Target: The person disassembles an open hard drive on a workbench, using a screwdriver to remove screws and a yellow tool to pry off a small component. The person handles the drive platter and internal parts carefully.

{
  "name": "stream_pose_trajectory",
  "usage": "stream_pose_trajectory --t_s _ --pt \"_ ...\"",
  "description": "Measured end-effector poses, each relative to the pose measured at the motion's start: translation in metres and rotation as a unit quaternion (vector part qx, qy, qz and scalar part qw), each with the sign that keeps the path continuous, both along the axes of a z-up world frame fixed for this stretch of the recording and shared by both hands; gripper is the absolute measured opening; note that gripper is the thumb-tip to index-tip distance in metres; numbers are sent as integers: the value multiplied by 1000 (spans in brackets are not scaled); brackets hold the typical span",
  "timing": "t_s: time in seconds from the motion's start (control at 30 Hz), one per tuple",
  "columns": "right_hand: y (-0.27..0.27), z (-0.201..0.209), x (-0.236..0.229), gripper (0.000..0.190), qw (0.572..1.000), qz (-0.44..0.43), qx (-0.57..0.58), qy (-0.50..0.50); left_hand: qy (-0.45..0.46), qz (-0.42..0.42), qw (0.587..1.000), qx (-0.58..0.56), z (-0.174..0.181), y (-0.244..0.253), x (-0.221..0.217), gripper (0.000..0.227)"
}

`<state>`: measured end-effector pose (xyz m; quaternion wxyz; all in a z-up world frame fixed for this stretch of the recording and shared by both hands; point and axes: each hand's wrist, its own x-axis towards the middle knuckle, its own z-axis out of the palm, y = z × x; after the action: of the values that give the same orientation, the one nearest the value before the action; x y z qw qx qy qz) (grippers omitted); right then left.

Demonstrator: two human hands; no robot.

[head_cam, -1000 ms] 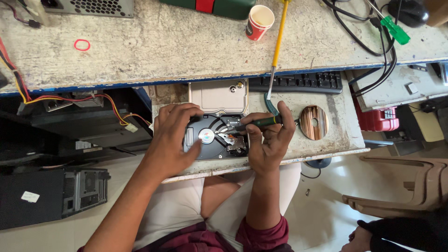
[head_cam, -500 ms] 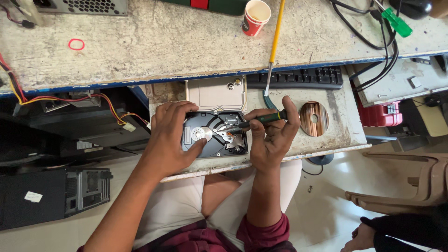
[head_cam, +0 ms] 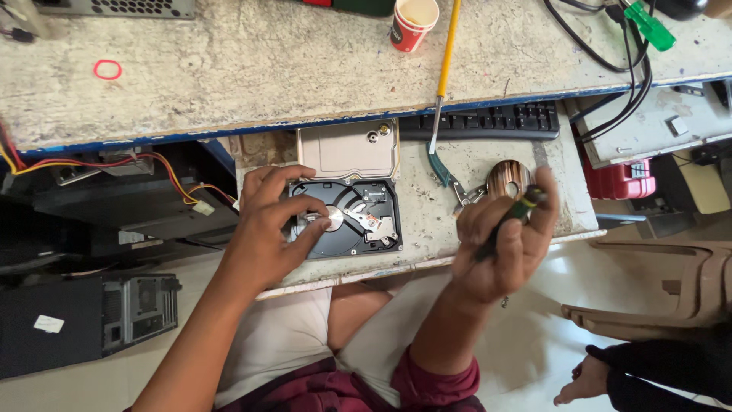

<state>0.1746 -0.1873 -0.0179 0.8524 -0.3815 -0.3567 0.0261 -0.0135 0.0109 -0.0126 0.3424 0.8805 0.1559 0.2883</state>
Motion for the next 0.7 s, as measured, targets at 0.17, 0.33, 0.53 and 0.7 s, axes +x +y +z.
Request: stream_pose_trajectory --t_s 0.17,0.33,0.53,0.7 --pt "-30 14 14 55 954 111 -279 -12 1 -15 1000 5 -1 2 3 15" --pt "-7 14 26 48 894 121 -432 -17 32 -16 999 29 1 0 5 26" --pt "9 16 14 46 878 45 -452 -153 63 0 997 46 4 -1 7 46" --pt "13 24 10 40 866 56 -461 -186 53 -8 999 1 8 0 3 35"
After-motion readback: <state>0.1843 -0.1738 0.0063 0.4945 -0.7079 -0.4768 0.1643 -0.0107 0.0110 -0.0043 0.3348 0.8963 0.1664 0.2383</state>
